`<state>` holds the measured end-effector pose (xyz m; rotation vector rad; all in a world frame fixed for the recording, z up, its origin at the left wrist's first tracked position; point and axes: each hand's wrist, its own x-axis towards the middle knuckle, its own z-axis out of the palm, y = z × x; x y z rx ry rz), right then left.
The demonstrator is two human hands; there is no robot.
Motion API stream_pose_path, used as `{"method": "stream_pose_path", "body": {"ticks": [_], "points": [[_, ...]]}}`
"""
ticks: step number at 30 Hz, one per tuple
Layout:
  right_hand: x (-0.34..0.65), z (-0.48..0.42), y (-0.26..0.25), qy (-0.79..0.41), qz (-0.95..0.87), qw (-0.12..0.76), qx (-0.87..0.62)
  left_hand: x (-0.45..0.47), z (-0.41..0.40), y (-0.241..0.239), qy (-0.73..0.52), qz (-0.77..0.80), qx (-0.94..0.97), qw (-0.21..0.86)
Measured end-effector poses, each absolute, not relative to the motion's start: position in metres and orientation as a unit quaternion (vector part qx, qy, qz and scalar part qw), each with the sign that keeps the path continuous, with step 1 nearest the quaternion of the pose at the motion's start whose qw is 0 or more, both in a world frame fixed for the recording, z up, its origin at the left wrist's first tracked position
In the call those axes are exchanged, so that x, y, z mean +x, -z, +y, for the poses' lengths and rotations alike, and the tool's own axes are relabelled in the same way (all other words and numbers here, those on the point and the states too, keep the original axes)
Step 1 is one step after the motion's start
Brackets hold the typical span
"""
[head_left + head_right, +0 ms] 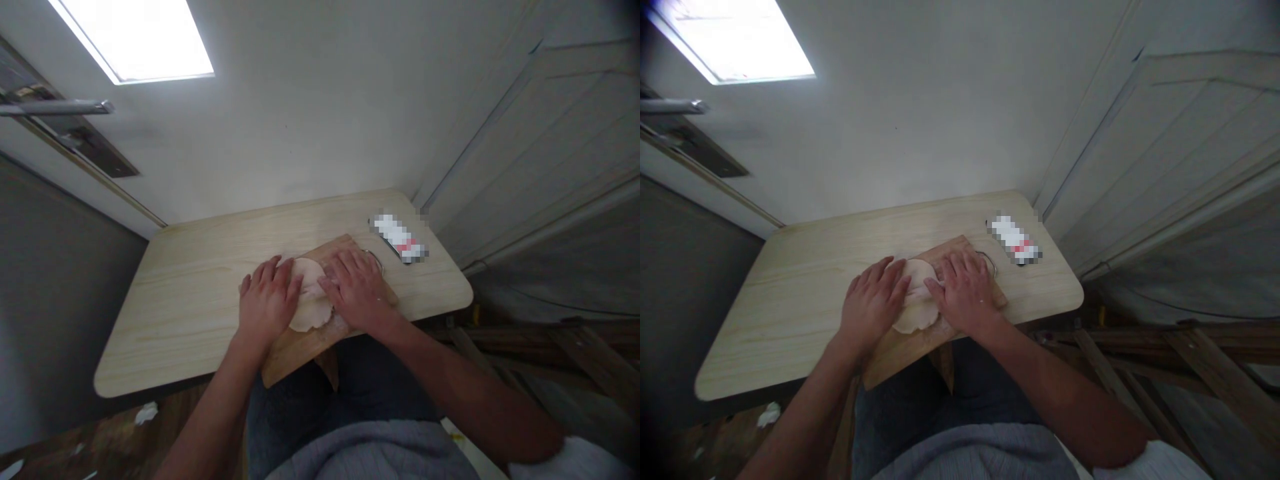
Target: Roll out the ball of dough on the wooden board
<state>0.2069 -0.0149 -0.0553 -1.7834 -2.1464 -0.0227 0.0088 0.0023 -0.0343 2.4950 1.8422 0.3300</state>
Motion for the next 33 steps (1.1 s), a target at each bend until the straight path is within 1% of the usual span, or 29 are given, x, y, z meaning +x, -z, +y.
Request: {"method": "stream_pose_path", "body": {"ticks": [5,12,23,27,33], "points": [[0.21,-0.042,0.063,0.02,-0.761,0.194,-0.619,0.011,-0.024,0.037,-0.126,0.587,0.799,-0.02],[0.211,-0.067,0.068,0.025,-0.758,0.211,-0.617,0.013,-0.046,0.037,-0.117,0.585,0.803,-0.003],[0.217,-0.106,0.073,0.025,-0.77,0.213,-0.601,0.01,-0.082,0.044,-0.117,0.566,0.816,0.009],[0.215,-0.103,0.074,0.025,-0.765,0.216,-0.607,0.01,-0.08,0.044,-0.123,0.567,0.814,0.008],[0.21,-0.076,0.074,0.022,-0.75,0.234,-0.619,0.009,-0.053,0.038,-0.092,0.57,0.817,0.001]]}}
